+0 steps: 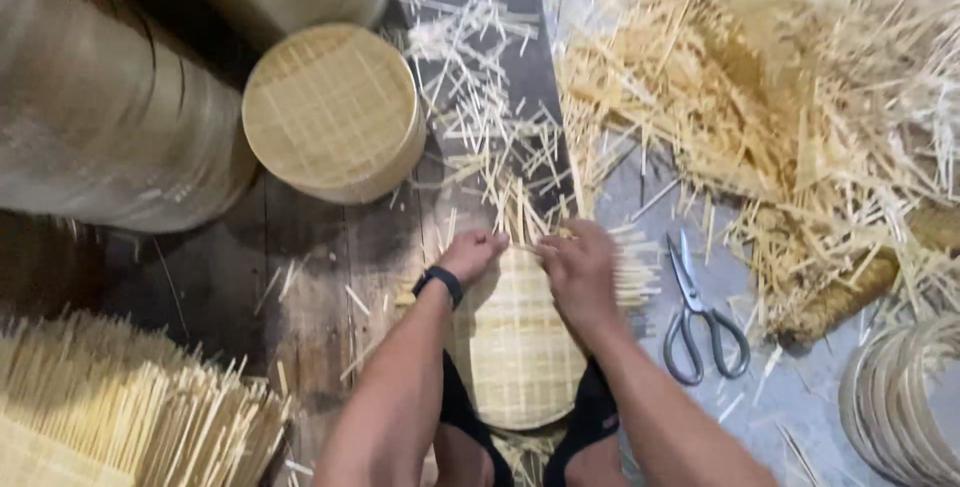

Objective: Weaving bamboo strips into a mat, fitting a circular frame, and trimming the edges to create a steamer basket base.

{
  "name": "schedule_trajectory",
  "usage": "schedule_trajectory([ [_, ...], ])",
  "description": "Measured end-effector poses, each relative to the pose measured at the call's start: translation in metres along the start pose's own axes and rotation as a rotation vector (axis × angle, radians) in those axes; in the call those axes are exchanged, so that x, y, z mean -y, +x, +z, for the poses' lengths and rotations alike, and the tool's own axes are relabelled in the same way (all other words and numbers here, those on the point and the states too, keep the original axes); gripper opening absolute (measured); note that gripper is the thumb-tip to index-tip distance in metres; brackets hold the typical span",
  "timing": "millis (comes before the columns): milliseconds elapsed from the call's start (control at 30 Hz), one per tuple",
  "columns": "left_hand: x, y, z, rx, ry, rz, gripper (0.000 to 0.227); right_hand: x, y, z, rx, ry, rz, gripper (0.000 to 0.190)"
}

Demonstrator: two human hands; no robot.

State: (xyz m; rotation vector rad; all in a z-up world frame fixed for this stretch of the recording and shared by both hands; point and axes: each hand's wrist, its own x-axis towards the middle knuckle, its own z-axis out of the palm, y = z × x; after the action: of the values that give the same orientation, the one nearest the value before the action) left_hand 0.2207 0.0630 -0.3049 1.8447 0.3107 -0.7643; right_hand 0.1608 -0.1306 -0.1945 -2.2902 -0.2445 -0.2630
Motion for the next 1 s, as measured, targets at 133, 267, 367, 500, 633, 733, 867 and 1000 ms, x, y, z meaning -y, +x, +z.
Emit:
schedule_trajectory([
  [133, 0.014, 0.009, 0.006, -0.001, -0.096, 0.077, 0.042, 0.018, -0.019, -0.003, -0.199, -0.509, 0.235, 0.029],
  [267, -0.024, -0.036, -0.001, -0.037, 0.014, 0.17, 0.05, 0.02, -0.014, 0.003, 0.183, -0.392, 0.649, 0.047],
  [367, -0.063, -0.053, -0.011, -0.063, 0.233, 0.001, 0.053, 0.011, 0.004, 0.002, 0.302, -0.349, 0.808, 0.058],
  [500, -0.043, -0.055, 0.0, -0.027, 0.314, -0.118, 0.049, -0.007, -0.017, 0.009, 0.357, -0.323, 0.871, 0.065],
  [633, -0.033, -0.041, -0.016, -0.03, 0.096, -0.036, 0.054, -0.008, 0.005, 0.009, 0.316, -0.32, 0.723, 0.067],
  [733, 0.036, -0.04, 0.001, -0.339, 0.197, 0.339, 0.045, -0.016, -0.014, 0.009, 0.284, -0.229, 0.843, 0.06],
  [867, 0.056, -0.034, -0.002, -0.529, 0.449, 0.397, 0.047, -0.029, -0.021, 0.014, 0.257, -0.218, 0.795, 0.063],
  [1000, 0.076, -0.008, -0.008, -0.396, 0.153, 0.305, 0.053, -0.029, -0.017, 0.015, 0.247, -0.213, 0.814, 0.06],
])
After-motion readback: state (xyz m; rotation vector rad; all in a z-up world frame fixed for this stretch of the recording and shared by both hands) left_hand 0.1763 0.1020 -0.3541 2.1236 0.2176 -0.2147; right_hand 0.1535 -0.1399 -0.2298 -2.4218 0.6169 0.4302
